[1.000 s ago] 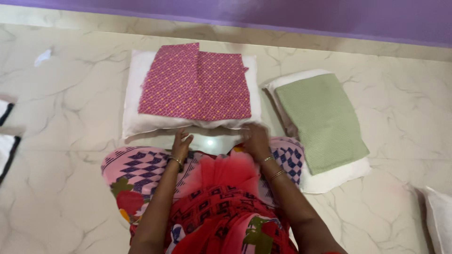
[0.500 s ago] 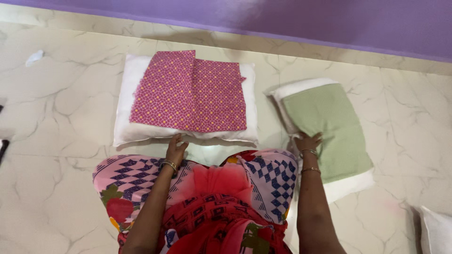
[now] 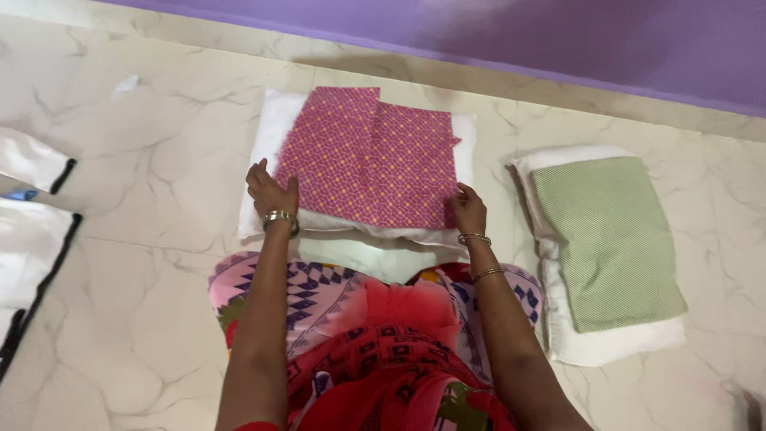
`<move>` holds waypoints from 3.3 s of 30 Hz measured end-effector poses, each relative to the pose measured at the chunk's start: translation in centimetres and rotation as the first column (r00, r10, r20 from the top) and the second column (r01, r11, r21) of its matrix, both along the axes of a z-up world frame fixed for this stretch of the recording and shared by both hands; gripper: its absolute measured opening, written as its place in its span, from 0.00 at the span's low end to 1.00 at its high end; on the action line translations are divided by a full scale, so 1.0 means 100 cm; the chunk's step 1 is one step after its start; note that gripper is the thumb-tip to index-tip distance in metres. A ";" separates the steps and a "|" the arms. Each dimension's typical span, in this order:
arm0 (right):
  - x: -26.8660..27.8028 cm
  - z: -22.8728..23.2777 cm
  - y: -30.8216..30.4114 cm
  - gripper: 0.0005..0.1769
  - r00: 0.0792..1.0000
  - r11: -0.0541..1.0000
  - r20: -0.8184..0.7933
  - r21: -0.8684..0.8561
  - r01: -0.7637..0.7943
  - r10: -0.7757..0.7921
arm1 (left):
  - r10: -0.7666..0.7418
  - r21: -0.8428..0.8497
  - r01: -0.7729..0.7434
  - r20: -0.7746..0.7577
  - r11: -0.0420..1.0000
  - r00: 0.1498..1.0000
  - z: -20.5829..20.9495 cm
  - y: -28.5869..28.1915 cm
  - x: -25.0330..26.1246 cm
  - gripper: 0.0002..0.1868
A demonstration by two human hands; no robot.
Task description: The person sits on the floor and puts a pink patterned pillowcase onto a white pillow, smoothing and adjusting it. Then the person puts a green patterned pillowcase onto another white pillow, smoothing and adjusting it.
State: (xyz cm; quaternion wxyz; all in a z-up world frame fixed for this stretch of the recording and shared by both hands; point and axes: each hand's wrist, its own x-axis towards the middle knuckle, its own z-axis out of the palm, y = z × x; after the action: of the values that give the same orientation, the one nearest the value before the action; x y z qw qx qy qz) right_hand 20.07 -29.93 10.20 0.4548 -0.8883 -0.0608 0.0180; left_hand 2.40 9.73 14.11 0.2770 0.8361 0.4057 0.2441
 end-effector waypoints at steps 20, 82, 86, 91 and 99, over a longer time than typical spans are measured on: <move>-0.013 0.082 0.015 0.07 0.987 0.985 0.162 0.168 -0.023 -0.005 | -0.178 -0.153 0.204 0.167 0.967 0.970 0.009 0.025 0.025 0.08; -0.166 -0.026 0.000 0.31 0.798 0.838 -0.412 0.508 -0.199 0.439 | 0.319 -0.827 0.156 0.373 0.540 0.871 -0.087 0.016 -0.051 0.45; -0.170 -0.035 -0.006 0.28 0.747 0.775 -0.500 0.631 -0.032 0.438 | 0.022 -0.727 0.217 0.304 0.652 0.952 -0.106 0.006 -0.032 0.16; -0.171 -0.039 -0.006 0.25 0.750 0.760 -0.455 0.643 -0.096 0.480 | 0.086 -0.798 0.238 0.340 0.554 0.937 -0.066 -0.019 -0.032 0.07; -0.167 0.004 0.029 0.26 0.576 0.827 -0.670 0.562 -0.019 0.469 | 0.120 -0.707 0.629 0.690 0.323 0.714 0.071 -0.081 -0.055 0.23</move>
State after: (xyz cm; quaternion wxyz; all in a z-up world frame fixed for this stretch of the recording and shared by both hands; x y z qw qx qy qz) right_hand 3.38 -26.99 10.63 0.6387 -0.6212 0.0154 0.4538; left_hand -3.06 1.64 21.17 0.8484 0.4524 0.1991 0.1893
